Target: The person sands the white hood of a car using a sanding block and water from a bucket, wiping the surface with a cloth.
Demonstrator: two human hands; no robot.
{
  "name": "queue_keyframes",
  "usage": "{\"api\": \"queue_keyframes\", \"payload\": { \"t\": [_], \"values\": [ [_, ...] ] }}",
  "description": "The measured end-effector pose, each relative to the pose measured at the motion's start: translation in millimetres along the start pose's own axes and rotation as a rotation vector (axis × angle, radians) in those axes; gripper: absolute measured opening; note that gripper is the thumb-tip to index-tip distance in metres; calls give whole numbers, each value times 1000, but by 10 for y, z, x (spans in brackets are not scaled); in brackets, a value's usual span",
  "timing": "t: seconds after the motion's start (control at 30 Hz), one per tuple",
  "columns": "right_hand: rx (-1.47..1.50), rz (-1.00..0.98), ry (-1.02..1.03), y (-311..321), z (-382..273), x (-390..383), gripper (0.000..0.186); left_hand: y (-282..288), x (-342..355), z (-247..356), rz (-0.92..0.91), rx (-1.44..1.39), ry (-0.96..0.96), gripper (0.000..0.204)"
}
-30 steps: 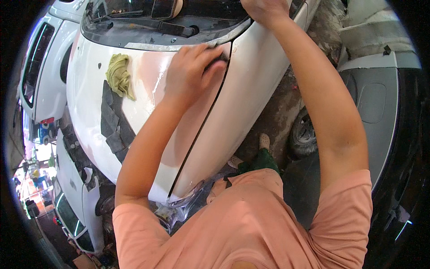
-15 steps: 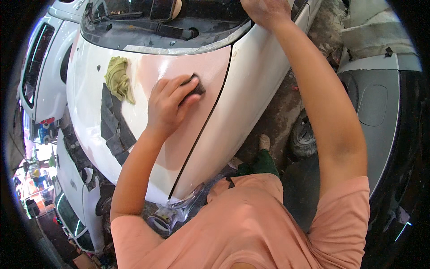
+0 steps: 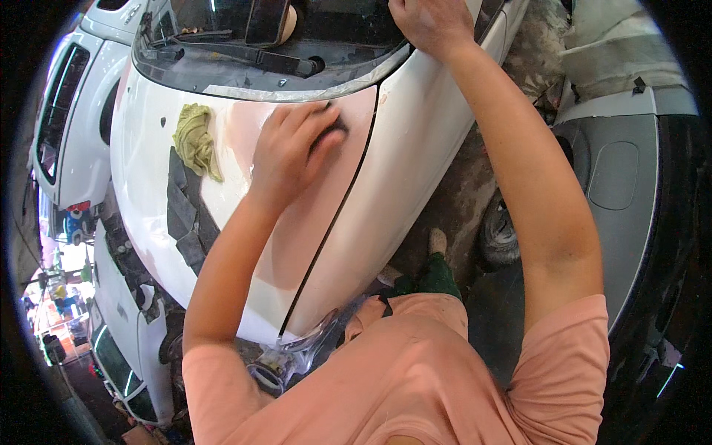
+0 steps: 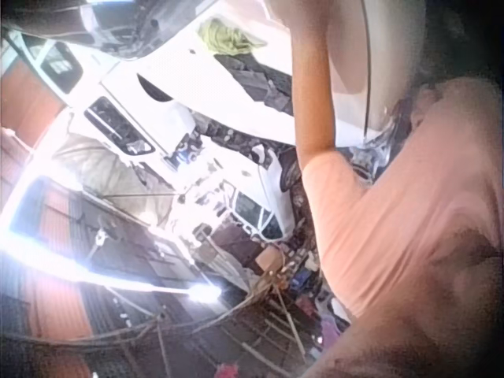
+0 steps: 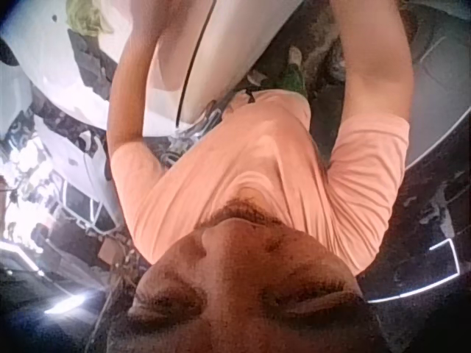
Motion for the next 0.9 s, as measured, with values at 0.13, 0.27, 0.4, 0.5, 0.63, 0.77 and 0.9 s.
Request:
{"api": "queue_keyframes", "payload": {
  "t": [0.13, 0.27, 0.4, 0.5, 0.63, 0.77, 0.9],
  "values": [
    [-2, -16, 5, -21, -13, 5, 35, -157, 531, -15, 52, 9, -83, 37],
    [25, -39, -31, -21, 115, -26, 35, 56, -221, -37, -11, 0, -1, 37],
    [26, 14, -3, 18, -9, 6, 35, 81, -48, -124, 1, -4, -5, 38],
    [22, -2, 2, -15, -21, 0, 36, -87, 418, -121, 22, 15, -51, 39],
    [20, -37, -26, -16, 102, -27, 36, 59, -79, -187, -13, 23, -13, 37],
    [40, 30, 6, 36, -5, -12, 36, 198, -184, -359, 11, 19, 68, 31],
    [30, -14, -9, 35, -35, -10, 36, -176, 441, 47, 85, 10, 58, 30]
  ]
}}
Point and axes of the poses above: each hand's wrist, its own x-axis towards the middle knuckle, its own y-axis out of the back of the hand, z = x × y, the point moved 7 cm from there along x, towards the middle knuckle, and after that the axes turned 5 degrees about -x, right-handed, at the moved point
